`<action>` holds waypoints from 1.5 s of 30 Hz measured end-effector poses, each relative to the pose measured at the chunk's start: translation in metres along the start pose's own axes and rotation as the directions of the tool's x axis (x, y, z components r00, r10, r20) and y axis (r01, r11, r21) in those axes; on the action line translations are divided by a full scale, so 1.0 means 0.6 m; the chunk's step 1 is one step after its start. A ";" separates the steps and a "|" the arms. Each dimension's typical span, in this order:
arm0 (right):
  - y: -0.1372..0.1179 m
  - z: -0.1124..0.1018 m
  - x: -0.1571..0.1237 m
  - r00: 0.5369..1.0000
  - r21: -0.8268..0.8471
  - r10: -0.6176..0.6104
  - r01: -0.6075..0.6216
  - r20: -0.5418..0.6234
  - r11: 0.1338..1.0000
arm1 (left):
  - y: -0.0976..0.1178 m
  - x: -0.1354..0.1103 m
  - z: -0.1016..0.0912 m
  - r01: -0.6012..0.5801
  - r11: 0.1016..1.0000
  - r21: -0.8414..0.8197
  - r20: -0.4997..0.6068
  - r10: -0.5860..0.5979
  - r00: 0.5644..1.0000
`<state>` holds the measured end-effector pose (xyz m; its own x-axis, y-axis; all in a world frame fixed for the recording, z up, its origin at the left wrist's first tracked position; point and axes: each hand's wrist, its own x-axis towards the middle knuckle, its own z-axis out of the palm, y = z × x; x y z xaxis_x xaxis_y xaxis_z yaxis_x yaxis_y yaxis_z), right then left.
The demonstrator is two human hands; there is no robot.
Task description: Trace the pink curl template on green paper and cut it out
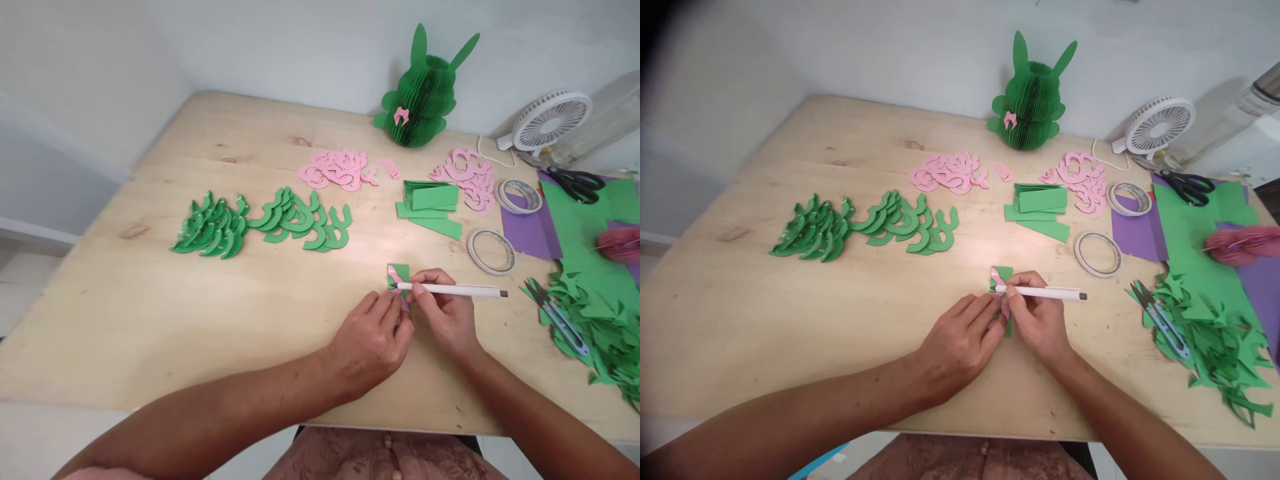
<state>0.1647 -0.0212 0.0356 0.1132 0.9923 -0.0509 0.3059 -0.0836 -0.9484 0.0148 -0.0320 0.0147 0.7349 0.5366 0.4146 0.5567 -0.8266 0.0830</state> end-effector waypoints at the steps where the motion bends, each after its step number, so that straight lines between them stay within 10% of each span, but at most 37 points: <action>1: 0.003 0.000 0.000 1.000 -0.025 -0.021 0.020 -0.013 0.999 | 0.000 0.000 -0.001 0.001 1.000 -0.005 0.008 -0.001 1.000; 10: 0.011 -0.009 0.014 0.991 -0.273 -0.134 0.128 -0.004 0.953 | -0.001 -0.002 -0.008 0.021 0.999 -0.026 0.073 -0.019 0.997; 45: 0.014 -0.007 0.013 0.979 -0.355 -0.189 0.203 0.075 0.912 | 0.000 -0.003 -0.010 0.040 0.998 -0.046 0.080 -0.036 0.996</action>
<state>0.1721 -0.0146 0.0287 -0.0176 0.9942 0.1060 0.6381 0.0928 -0.7643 0.0113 -0.0341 0.0195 0.7427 0.5782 0.3377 0.5674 -0.8113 0.1412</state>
